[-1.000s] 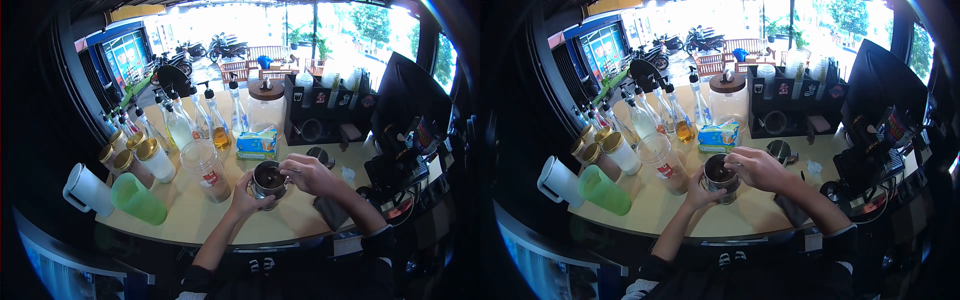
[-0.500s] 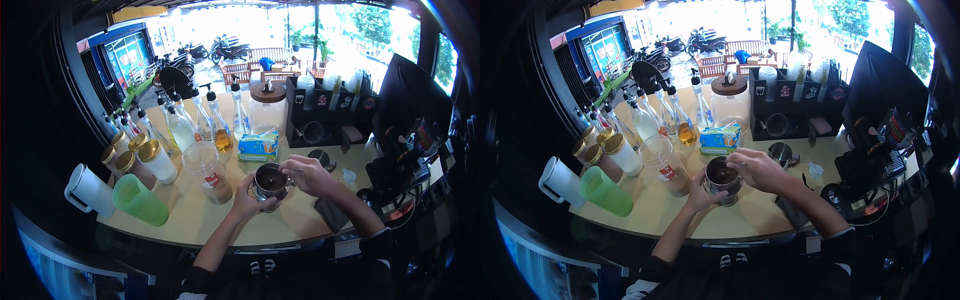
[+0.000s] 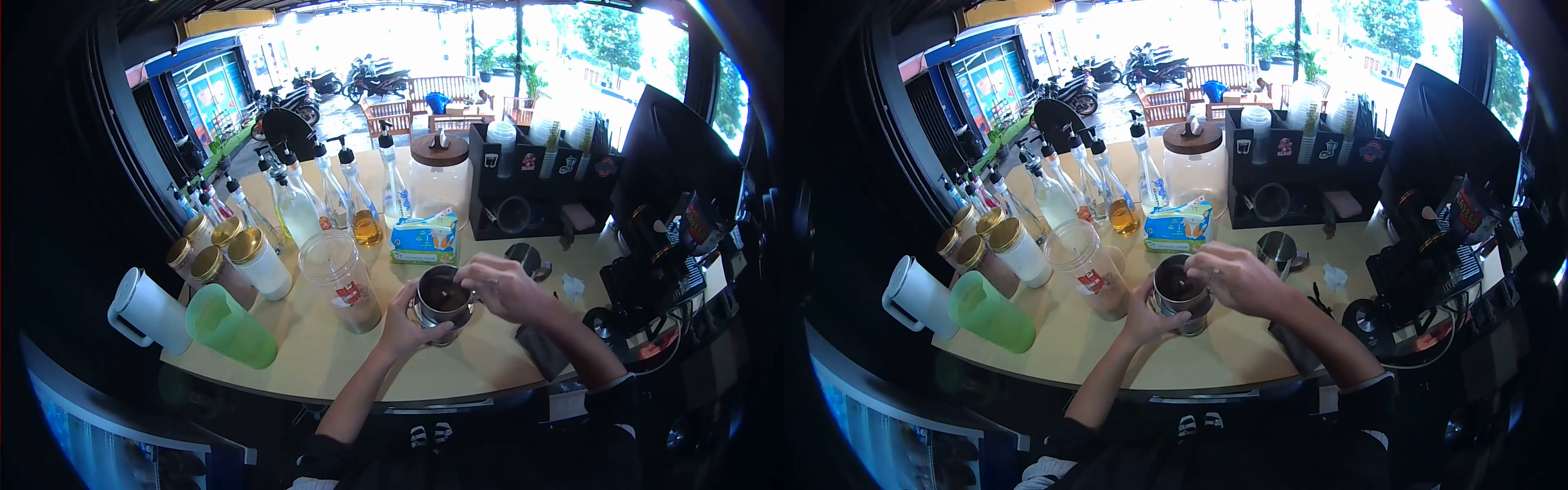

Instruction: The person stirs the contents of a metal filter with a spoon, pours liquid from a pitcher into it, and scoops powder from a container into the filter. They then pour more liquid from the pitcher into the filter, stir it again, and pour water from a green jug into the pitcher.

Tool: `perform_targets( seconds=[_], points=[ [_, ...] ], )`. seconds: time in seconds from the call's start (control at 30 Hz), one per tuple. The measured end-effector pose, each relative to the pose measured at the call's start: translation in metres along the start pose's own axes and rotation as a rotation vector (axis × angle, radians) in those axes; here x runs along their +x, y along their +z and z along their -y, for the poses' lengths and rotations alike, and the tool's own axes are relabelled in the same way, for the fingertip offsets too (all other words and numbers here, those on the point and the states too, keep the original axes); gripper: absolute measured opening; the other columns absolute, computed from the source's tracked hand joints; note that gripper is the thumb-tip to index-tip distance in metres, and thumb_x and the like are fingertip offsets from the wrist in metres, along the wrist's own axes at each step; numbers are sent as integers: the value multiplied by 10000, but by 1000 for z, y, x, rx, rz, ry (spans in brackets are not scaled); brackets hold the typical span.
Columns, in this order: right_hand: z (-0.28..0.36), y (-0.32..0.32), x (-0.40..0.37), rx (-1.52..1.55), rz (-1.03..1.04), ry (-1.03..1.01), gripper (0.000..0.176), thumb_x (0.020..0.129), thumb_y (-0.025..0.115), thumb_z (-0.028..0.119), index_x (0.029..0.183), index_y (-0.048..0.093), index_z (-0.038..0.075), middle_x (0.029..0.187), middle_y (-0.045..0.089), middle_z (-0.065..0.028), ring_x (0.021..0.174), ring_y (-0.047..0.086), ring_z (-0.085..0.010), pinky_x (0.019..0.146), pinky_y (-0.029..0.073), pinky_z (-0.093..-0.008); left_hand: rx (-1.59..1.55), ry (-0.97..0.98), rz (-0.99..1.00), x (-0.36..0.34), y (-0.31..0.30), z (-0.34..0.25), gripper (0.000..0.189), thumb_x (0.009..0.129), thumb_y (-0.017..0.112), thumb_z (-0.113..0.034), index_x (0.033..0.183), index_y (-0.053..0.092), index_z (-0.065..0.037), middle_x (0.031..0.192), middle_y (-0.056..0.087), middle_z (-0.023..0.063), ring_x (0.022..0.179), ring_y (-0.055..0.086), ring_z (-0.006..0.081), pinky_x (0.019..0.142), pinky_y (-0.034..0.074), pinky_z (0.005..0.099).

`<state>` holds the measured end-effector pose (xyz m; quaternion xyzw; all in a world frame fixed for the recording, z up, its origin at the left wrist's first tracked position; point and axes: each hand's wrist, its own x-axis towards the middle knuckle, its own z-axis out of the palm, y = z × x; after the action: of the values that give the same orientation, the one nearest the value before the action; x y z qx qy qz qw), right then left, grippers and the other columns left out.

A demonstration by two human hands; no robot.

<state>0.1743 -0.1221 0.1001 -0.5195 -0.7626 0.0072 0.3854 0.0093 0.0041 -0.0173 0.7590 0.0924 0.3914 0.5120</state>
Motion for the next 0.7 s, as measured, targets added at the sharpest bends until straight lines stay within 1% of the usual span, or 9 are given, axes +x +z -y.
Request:
perform_targets(
  seconds=[0.1, 0.2, 0.27, 0.37, 0.4, 0.47, 0.53, 0.6, 0.7],
  points=[
    [4, 1, -3, -8, 16, -121, 106, 868, 631, 80, 943, 594, 14, 850, 596, -116, 799, 609, -299, 683, 510, -394, -15, -1, 2, 2, 0, -2, 757, 602, 867, -249, 1246, 538, -24, 1151, 615, 112, 1089, 599, 217, 971, 453, 357],
    [-6, 0, -1, -34, -11, -85, 114, 863, 634, 75, 949, 586, 18, 850, 579, -109, 819, 603, -302, 705, 500, -395, -5, -8, 2, 0, 0, -1, 759, 601, 867, -253, 1245, 538, -24, 1149, 615, 114, 1090, 599, 219, 974, 452, 358],
    [1, 2, -3, 7, 19, -24, 108, 863, 629, 70, 940, 584, 9, 854, 580, -108, 821, 603, -300, 710, 505, -389, 6, -3, 0, 1, 0, -1, 760, 600, 867, -255, 1245, 538, -23, 1148, 616, 115, 1090, 600, 221, 975, 452, 359],
    [4, 1, -1, -32, -1, -156, 97, 867, 629, 71, 933, 590, 13, 846, 597, -109, 784, 610, -303, 681, 516, -390, 6, 19, -1, 1, 0, -1, 757, 603, 865, -258, 1245, 538, -23, 1146, 616, 117, 1092, 600, 221, 976, 451, 362],
    [1, 1, -1, -30, -1, -155, 97, 867, 629, 71, 933, 590, 13, 846, 597, -109, 784, 610, -303, 681, 516, -390, -2, -2, 0, 0, 0, -1, 756, 604, 864, -257, 1245, 538, -23, 1147, 616, 118, 1093, 600, 221, 977, 451, 362],
    [-5, 2, 0, -29, -8, -59, 97, 863, 634, 73, 928, 588, 18, 853, 590, -99, 804, 610, -298, 693, 514, -385, -9, -19, 0, 0, 0, -1, 755, 604, 864, -255, 1245, 538, -23, 1148, 616, 118, 1093, 599, 220, 978, 451, 362],
    [-1, 7, -1, 2, -9, -77, 103, 854, 642, 72, 920, 588, 16, 846, 585, -94, 810, 608, -289, 685, 515, -382, -15, -6, 3, 1, 0, -1, 755, 605, 864, -252, 1246, 536, -23, 1149, 615, 119, 1093, 598, 218, 980, 450, 361],
    [3, 7, -1, -14, -27, -181, 115, 845, 653, 75, 917, 587, 15, 834, 587, -96, 792, 606, -284, 651, 511, -380, -5, -5, 2, 2, 0, -2, 758, 603, 866, -248, 1247, 535, -22, 1150, 615, 119, 1095, 598, 217, 980, 450, 360],
    [-7, 8, -1, -70, -40, -150, 126, 833, 662, 72, 917, 583, 19, 832, 579, -96, 800, 597, -287, 671, 501, -385, 1, -6, 0, 0, 0, -3, 761, 602, 867, -244, 1249, 533, -22, 1152, 615, 119, 1098, 597, 217, 981, 451, 358]
  ],
)
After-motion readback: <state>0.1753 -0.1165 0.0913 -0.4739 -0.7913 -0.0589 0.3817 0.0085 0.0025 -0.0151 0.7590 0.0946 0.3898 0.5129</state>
